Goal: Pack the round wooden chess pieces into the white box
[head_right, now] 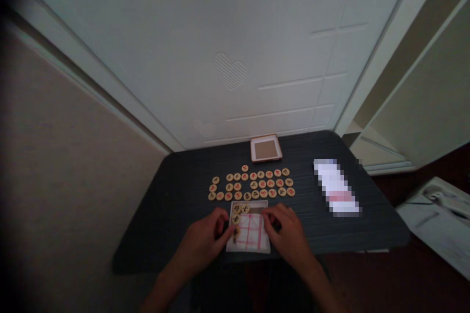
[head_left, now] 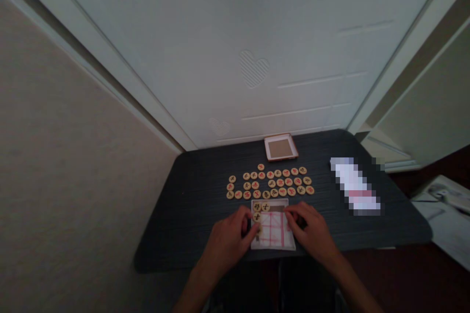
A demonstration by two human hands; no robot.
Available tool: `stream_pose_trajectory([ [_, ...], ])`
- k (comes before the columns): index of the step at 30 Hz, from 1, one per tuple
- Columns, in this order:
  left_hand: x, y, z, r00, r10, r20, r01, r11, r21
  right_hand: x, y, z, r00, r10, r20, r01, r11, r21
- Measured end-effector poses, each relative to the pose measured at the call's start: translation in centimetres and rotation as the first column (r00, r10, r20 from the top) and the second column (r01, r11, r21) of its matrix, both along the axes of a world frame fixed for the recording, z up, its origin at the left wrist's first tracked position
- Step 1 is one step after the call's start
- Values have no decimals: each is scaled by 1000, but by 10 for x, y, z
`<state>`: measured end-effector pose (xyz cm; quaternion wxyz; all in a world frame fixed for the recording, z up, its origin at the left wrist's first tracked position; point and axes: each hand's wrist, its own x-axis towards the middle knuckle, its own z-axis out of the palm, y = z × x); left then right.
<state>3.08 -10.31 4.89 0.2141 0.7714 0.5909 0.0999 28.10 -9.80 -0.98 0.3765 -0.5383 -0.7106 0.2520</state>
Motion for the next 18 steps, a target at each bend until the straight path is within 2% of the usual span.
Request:
stream_pose_trajectory([
  [2,-3,-1,-9,993,81,89,-77,996,-40,0,0,4,998,-21,-56,21,1000,4],
  [4,-5,-3,-18,982,107,157,-100,994,-47,-2,-4,11,998,-13,-64,15,999,30],
  [7,-5,-5,-30,977,75,199,-76,997,-2,-14,-14,24,997,67,23,-68,996,51],
  [10,-6,-7,-37,973,55,222,-72,995,69,-34,-25,31,982,158,108,-157,987,-14],
  [14,-10,-9,-43,967,34,254,-60,994,96,-57,-30,24,975,182,125,-170,981,-94],
  [18,-14,-9,-45,959,0,284,-26,996,89,-65,-22,13,976,173,136,-154,978,-139],
])
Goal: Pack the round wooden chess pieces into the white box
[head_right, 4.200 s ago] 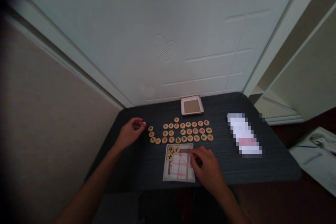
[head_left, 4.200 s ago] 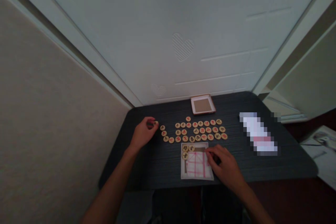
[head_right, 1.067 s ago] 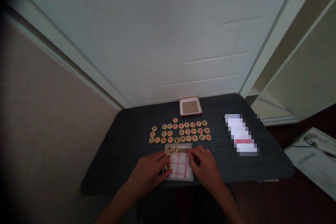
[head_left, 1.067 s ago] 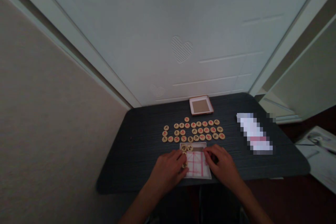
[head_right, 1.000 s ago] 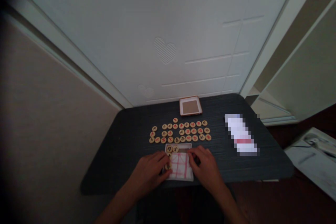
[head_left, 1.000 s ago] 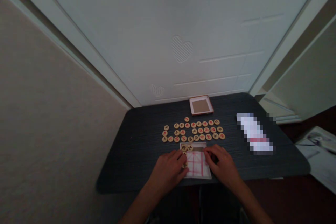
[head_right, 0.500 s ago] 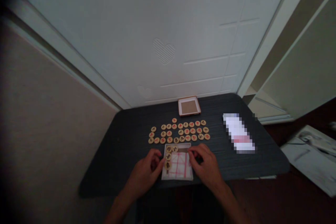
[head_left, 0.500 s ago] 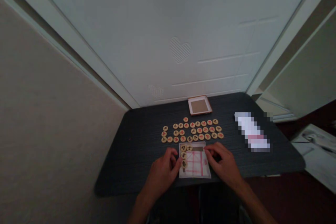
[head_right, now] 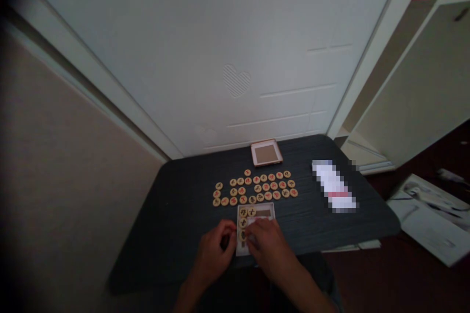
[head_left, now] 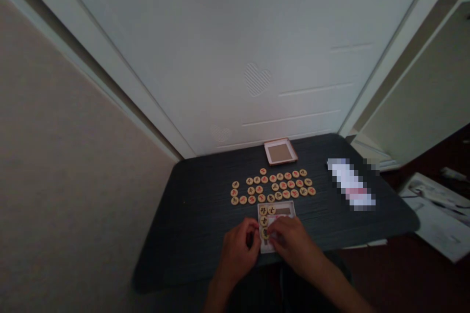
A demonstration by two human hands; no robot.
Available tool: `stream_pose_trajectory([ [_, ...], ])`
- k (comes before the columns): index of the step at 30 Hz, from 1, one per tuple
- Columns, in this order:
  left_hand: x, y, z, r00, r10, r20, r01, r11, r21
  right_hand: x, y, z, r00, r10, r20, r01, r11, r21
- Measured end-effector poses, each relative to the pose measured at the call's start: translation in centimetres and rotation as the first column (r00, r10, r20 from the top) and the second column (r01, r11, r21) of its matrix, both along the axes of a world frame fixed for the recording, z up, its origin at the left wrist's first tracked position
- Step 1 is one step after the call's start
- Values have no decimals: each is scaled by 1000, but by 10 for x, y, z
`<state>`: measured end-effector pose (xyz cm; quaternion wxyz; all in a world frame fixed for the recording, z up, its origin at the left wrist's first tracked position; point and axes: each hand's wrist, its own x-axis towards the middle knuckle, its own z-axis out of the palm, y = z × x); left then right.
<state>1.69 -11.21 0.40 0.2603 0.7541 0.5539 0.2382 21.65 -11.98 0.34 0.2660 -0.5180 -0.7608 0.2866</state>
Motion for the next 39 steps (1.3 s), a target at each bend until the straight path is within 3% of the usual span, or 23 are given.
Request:
stream_pose_trajectory([
  [11,-1,-1,3,998,-56,7,56,998,22,0,4,8,999,44,-23,-46,996,-71],
  [19,1,2,-4,994,60,89,-62,998,19,4,10,14,993,0,-121,-18,989,-144],
  [24,-1,3,-11,975,180,131,-186,982,38,4,11,20,987,50,-152,-75,985,-158],
  [33,-2,-1,-10,984,172,36,-173,984,32,10,10,13,978,118,-174,-155,965,-213],
  [39,-5,0,-13,974,223,48,-223,975,-6,32,33,28,949,166,-268,-230,946,-229],
])
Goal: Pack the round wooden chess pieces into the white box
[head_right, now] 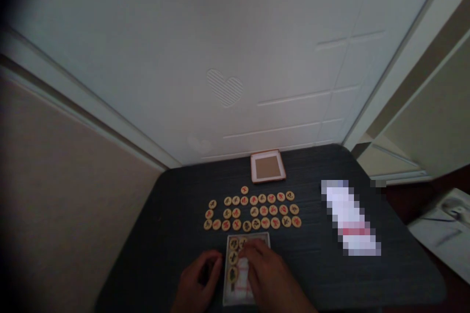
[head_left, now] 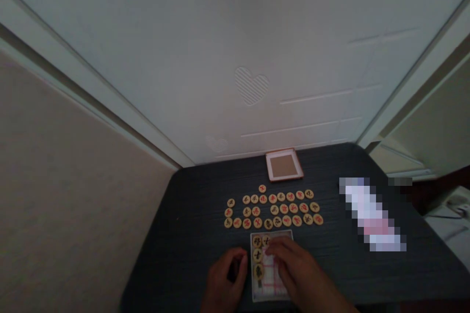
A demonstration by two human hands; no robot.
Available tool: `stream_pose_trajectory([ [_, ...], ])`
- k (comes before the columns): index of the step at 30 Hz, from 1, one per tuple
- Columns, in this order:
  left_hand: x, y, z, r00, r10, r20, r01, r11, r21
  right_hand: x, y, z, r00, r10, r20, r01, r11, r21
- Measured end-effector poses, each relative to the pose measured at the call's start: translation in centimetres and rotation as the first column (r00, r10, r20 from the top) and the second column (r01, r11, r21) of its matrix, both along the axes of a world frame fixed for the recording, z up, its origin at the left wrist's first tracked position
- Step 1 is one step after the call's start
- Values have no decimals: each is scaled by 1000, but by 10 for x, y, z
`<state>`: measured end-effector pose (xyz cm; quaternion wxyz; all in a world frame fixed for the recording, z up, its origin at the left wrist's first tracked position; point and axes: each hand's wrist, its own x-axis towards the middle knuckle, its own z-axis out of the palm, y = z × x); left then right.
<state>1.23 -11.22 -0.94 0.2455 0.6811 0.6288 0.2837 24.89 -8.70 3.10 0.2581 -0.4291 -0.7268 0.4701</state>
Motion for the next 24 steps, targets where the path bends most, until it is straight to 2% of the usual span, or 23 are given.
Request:
stream_pose_trajectory([
  [5,0,1,1,997,51,52,-51,999,-3,8,16,19,1000,19,0,-19,1000,-12],
  [12,0,6,2,998,32,50,-35,997,65,13,13,48,998,48,44,-48,999,7],
  [18,-5,13,0,1000,10,-5,-9,998,61,58,16,71,987,-14,159,-7,991,132],
  [24,0,19,7,999,-23,-38,23,1000,12,106,24,97,979,-139,150,117,983,144],
])
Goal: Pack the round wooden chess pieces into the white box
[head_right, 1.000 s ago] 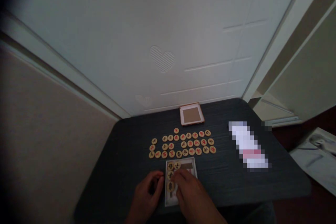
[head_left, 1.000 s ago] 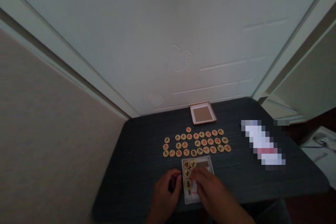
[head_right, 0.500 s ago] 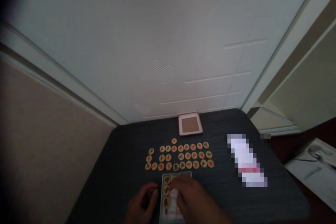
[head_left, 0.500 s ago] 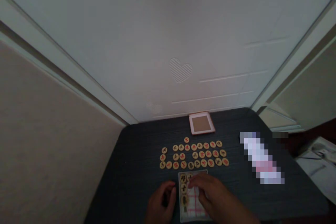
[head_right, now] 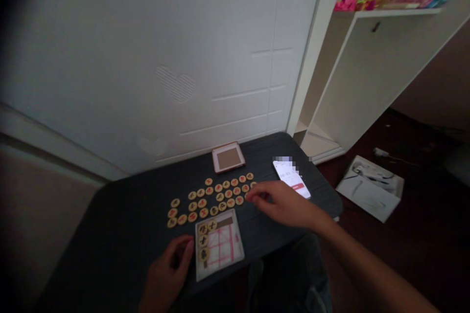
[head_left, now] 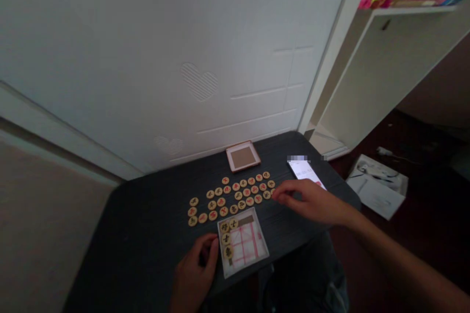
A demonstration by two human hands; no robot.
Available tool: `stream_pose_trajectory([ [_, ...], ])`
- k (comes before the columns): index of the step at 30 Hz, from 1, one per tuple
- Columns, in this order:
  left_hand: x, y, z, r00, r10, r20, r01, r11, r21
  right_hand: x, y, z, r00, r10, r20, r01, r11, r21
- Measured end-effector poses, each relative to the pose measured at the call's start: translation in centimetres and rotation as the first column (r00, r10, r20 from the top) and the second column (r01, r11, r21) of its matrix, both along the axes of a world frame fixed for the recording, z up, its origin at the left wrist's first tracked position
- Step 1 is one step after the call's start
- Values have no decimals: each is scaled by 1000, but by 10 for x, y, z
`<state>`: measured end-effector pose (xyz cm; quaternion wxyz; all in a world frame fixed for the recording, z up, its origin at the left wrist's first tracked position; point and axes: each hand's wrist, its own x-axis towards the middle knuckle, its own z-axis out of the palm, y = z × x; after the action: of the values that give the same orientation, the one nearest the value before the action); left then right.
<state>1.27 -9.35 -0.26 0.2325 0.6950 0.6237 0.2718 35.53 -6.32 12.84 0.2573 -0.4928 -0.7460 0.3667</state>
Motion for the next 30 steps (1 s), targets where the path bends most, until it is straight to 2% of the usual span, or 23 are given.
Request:
stream_pose_trajectory([
  [5,-1,-2,2,997,23,77,-20,999,-33,2,11,13,999,12,-36,-14,999,-51],
  [11,-3,-2,3,985,72,157,-60,995,-84,-16,26,15,999,46,-25,-47,999,-8],
  [17,-5,2,7,985,37,168,-15,991,-129,-25,33,13,995,103,-3,-103,994,-26],
  [23,-11,4,9,986,-14,165,45,982,-185,-31,42,19,986,155,57,-154,988,-17],
  [26,-11,5,11,988,-30,154,60,979,-197,-37,43,16,983,168,66,-168,986,-11],
  [30,-6,2,13,987,-31,155,61,980,-190,-47,33,3,984,174,32,-173,984,-27],
])
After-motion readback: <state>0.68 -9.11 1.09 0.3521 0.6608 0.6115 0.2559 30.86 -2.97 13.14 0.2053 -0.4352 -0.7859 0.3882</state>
